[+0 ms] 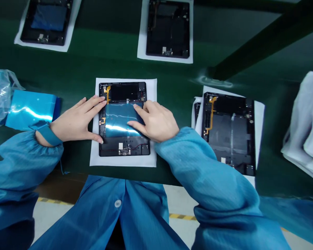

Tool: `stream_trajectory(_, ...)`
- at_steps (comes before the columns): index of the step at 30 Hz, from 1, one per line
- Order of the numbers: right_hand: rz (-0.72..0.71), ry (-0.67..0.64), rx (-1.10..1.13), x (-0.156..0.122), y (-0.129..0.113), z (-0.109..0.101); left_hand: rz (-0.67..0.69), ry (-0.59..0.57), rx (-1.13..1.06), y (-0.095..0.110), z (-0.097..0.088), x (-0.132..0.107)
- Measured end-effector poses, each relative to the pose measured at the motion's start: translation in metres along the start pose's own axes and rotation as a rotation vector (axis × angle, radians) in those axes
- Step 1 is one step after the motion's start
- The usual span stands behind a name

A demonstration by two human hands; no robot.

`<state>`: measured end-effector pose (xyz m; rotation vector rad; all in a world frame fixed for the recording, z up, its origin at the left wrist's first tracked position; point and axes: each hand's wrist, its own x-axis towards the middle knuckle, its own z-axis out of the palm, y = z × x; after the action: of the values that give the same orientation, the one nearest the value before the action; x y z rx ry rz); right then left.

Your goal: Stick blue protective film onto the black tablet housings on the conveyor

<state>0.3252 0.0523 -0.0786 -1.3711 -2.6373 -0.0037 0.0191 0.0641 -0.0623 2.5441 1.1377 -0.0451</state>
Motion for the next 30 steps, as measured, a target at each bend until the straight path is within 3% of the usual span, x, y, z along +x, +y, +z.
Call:
stream_trajectory(4, -0.155, -0.051, 0.035, -0.021, -0.001, -0.005, -0.026, -0.011, 0.01, 0.001, 0.001, -0.002)
stream_trajectory(7, -0.287, -0.018, 0.094, -0.042, -0.004, -0.012, -0.036, -0.032, 0.037, 0.002, -0.005, -0.002)
stream_trajectory(9, -0.296, 0.02, 0.166, -0.052, -0.004, -0.014, -0.049, -0.059, 0.048, 0.003, -0.015, 0.004)
stream_trajectory(12, -0.076, 0.106, 0.288, -0.057, -0.007, -0.011, -0.145, -0.036, 0.07, 0.009, -0.03, 0.032)
stream_trajectory(13, 0.037, 0.144, 0.308, -0.057, -0.009, -0.009, -0.193, 0.01, 0.091, 0.012, -0.033, 0.045)
stream_trajectory(15, 0.227, 0.203, 0.305, -0.053, -0.015, -0.004, -0.271, 0.216, 0.172, 0.017, -0.032, 0.075)
stream_trajectory(17, 0.32, 0.221, 0.275, -0.05, -0.022, 0.002, -0.303, 0.282, 0.203, 0.018, -0.027, 0.1)
stream_trajectory(19, 0.344, 0.216, 0.252, -0.048, -0.027, 0.006, -0.307, 0.262, 0.181, 0.014, -0.021, 0.117)
stream_trajectory(24, 0.388, 0.225, 0.305, -0.049, -0.032, 0.013, -0.214, 0.216, 0.142, -0.008, -0.019, 0.117)
stream_trajectory(30, 0.51, 0.266, 0.55, -0.043, -0.021, 0.015, -0.177, 0.296, 0.021, -0.017, -0.024, 0.096)
